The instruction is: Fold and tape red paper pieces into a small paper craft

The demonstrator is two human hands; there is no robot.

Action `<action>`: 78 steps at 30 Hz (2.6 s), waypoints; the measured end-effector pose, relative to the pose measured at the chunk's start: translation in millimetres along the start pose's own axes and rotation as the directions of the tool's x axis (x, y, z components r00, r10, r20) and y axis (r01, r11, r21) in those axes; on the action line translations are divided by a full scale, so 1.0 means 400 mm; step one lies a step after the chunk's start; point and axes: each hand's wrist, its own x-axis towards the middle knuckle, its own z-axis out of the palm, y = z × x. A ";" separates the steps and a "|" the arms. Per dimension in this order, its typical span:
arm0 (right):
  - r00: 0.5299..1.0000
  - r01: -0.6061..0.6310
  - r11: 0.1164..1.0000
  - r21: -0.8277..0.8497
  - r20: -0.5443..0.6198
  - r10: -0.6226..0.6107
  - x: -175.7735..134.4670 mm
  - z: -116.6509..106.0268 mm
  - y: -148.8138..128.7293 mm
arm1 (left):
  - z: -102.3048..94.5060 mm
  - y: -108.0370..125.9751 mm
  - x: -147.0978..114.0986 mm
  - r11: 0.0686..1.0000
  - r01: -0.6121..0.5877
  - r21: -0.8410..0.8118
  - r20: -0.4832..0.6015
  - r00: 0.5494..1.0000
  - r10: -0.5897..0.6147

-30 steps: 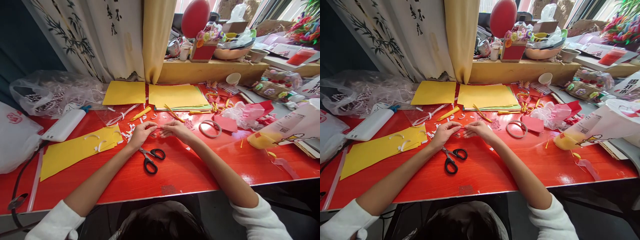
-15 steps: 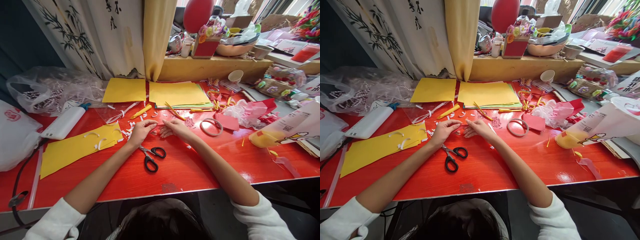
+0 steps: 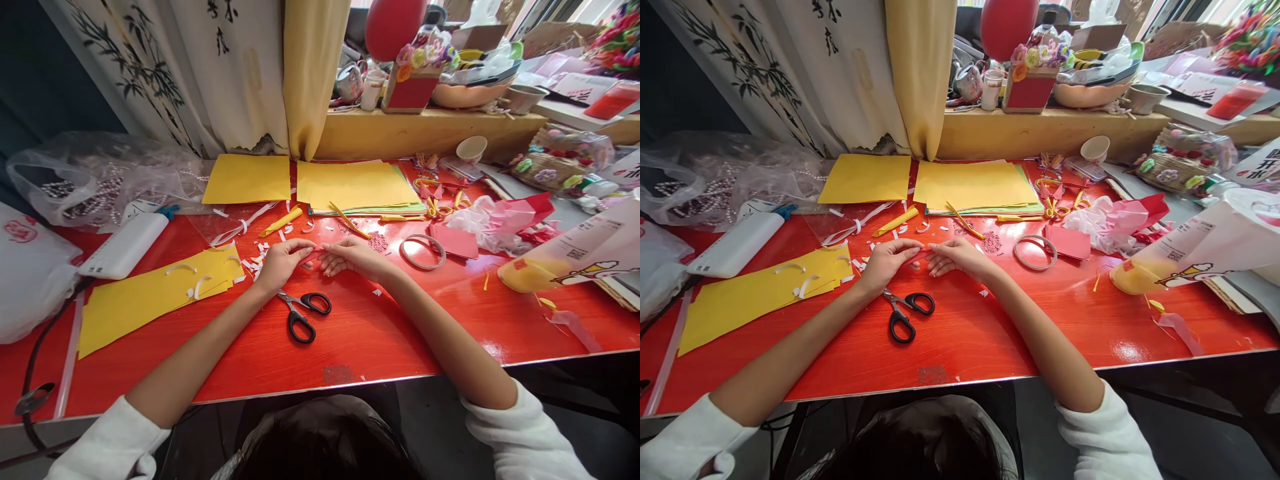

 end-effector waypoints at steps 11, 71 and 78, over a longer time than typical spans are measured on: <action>0.999 0.033 0.999 -0.035 -0.019 -0.034 0.003 -0.001 0.008 | 0.000 0.006 -0.001 1.000 0.023 0.003 0.014 1.000 -0.023; 0.860 0.411 0.886 -0.214 -0.233 -0.455 -0.056 0.043 -0.041 | 0.017 0.080 -0.060 0.991 -0.060 0.118 0.120 0.992 0.046; 0.829 0.441 0.859 -0.260 -0.248 -0.501 -0.054 0.046 -0.037 | 0.019 0.084 -0.063 0.985 -0.082 0.150 0.145 0.988 0.060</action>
